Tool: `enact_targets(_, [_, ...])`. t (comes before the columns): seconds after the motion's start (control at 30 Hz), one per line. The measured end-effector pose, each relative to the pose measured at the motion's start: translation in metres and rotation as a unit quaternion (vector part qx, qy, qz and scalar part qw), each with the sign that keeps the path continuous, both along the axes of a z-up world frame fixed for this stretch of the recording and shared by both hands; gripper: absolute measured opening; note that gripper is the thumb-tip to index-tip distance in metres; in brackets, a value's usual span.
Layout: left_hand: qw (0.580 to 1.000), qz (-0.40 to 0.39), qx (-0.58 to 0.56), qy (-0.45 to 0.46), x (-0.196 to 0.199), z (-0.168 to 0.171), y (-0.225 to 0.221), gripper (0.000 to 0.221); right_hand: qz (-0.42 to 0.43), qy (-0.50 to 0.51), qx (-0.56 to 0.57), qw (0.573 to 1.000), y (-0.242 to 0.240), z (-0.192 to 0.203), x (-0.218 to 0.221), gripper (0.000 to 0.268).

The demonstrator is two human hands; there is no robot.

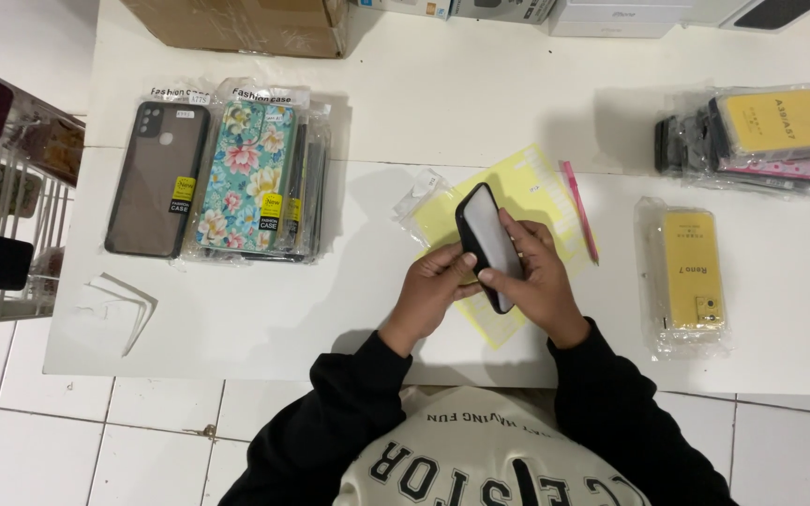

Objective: Inspecting and packaging various mobile phone cases by removing them from and returning them to plastic sleeves.

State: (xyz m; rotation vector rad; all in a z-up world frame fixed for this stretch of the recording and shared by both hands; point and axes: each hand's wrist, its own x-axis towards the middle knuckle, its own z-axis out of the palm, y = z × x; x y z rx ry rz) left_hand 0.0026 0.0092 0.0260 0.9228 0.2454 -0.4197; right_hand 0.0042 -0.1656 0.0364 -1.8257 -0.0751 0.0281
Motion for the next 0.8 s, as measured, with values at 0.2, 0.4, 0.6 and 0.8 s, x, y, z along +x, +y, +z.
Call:
enact_targets(0.2, [0.998, 0.044, 0.053, 0.009, 0.008, 0.007, 0.011, 0.036, -0.122, 0.047, 0.035, 0.991, -0.062, -0.059, 0.010, 0.024])
enact_targets(0.4, [0.998, 0.031, 0.053, 0.012, 0.008, 0.009, 0.003, 0.037, -0.112, 0.084, 0.086, 0.986, 0.011, 0.040, 0.008, 0.046])
enact_targets(0.6, [0.997, 0.038, 0.070, 0.000, 0.008, -0.004, -0.002, 0.032, -0.130, -0.055, -0.079, 0.987, 0.026, 0.027, 0.002, 0.062])
enact_targets(0.8, [0.989, 0.111, 0.097, -0.022, 0.015, -0.001, 0.006, 0.018, -0.069, 0.031, 0.074, 0.994, 0.006, 0.032, 0.001, 0.033])
